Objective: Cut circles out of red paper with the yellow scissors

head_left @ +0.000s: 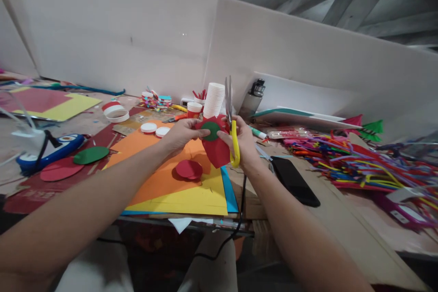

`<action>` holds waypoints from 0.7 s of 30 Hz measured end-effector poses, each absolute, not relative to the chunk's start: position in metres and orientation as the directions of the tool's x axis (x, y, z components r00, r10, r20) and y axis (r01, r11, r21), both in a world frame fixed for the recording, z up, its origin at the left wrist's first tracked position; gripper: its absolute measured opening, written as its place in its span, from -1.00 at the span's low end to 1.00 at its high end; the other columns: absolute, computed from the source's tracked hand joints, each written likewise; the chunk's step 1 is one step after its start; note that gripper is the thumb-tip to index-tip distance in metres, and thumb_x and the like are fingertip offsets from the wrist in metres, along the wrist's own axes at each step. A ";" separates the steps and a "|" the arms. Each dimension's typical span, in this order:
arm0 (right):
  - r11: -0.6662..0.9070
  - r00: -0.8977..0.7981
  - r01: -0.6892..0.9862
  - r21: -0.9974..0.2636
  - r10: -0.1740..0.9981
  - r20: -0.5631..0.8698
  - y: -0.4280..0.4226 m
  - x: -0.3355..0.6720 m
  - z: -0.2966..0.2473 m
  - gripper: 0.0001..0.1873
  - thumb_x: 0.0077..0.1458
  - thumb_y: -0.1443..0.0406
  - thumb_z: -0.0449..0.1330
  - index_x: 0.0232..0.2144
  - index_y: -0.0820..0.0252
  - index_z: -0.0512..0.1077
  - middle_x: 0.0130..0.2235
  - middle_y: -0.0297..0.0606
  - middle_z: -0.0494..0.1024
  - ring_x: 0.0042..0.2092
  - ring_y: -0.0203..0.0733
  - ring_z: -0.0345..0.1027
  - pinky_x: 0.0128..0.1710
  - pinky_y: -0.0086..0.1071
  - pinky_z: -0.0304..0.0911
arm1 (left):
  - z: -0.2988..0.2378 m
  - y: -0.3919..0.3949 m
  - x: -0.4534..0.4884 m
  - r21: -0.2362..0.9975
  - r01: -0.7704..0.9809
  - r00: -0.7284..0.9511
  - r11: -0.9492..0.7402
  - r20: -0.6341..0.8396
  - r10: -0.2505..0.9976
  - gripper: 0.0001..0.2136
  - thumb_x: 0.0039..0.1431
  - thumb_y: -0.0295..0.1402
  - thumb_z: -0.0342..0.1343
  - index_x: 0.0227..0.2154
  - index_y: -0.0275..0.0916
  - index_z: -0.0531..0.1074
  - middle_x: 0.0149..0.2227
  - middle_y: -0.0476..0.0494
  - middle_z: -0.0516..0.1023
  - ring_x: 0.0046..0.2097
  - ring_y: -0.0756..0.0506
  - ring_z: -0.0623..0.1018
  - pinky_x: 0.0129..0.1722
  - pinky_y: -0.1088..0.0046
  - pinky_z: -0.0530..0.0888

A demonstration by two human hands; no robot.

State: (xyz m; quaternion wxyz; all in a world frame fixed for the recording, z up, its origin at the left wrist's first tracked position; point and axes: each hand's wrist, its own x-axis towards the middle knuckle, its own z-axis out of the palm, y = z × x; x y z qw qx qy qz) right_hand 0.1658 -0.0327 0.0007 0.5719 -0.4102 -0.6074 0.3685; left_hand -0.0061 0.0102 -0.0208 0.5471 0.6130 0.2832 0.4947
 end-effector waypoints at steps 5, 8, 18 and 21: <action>0.388 0.005 0.044 -0.921 0.921 0.389 -0.031 0.167 -0.001 -0.50 -0.26 0.25 0.38 -0.23 0.10 0.28 -0.38 -0.42 0.42 -0.45 -0.36 0.27 -0.46 -0.47 0.24 | -0.022 0.007 -0.003 0.953 -0.196 0.319 -0.230 0.284 0.905 -0.76 -0.17 -0.26 0.39 -0.46 -0.30 0.56 -0.55 -0.02 0.47 -0.49 0.06 0.30 -0.45 0.47 0.18; 0.383 0.004 0.066 -0.921 0.923 0.384 -0.030 0.166 -0.003 -0.49 -0.25 0.25 0.37 -0.21 0.10 0.28 -0.37 -0.42 0.43 -0.43 -0.34 0.28 -0.44 -0.46 0.25 | -0.022 0.006 -0.001 0.950 -0.213 0.300 -0.227 0.285 0.910 -0.76 -0.17 -0.24 0.39 -0.47 -0.30 0.56 -0.57 -0.02 0.45 -0.50 0.06 0.29 -0.46 0.48 0.18; 0.424 -0.049 0.181 -0.887 0.905 0.422 -0.030 0.164 -0.005 -0.45 -0.10 0.07 0.30 -0.10 0.11 0.22 -0.29 -0.31 0.48 -0.34 -0.25 0.39 -0.33 -0.37 0.33 | -0.021 0.004 0.003 0.945 -0.268 0.264 -0.187 0.259 0.929 -0.76 -0.23 -0.30 0.40 -0.47 -0.29 0.57 -0.54 -0.06 0.49 -0.51 0.05 0.32 -0.47 0.48 0.20; 0.484 -0.012 0.271 -0.832 0.866 0.499 -0.032 0.163 -0.003 -0.48 -0.01 0.07 0.24 -0.05 0.10 0.20 -0.30 -0.32 0.44 -0.34 -0.27 0.35 -0.32 -0.38 0.31 | -0.018 0.008 -0.001 0.950 -0.241 0.216 -0.197 0.251 0.944 -0.76 -0.26 -0.30 0.40 -0.52 -0.32 0.55 -0.56 -0.07 0.49 -0.54 0.06 0.28 -0.50 0.48 0.15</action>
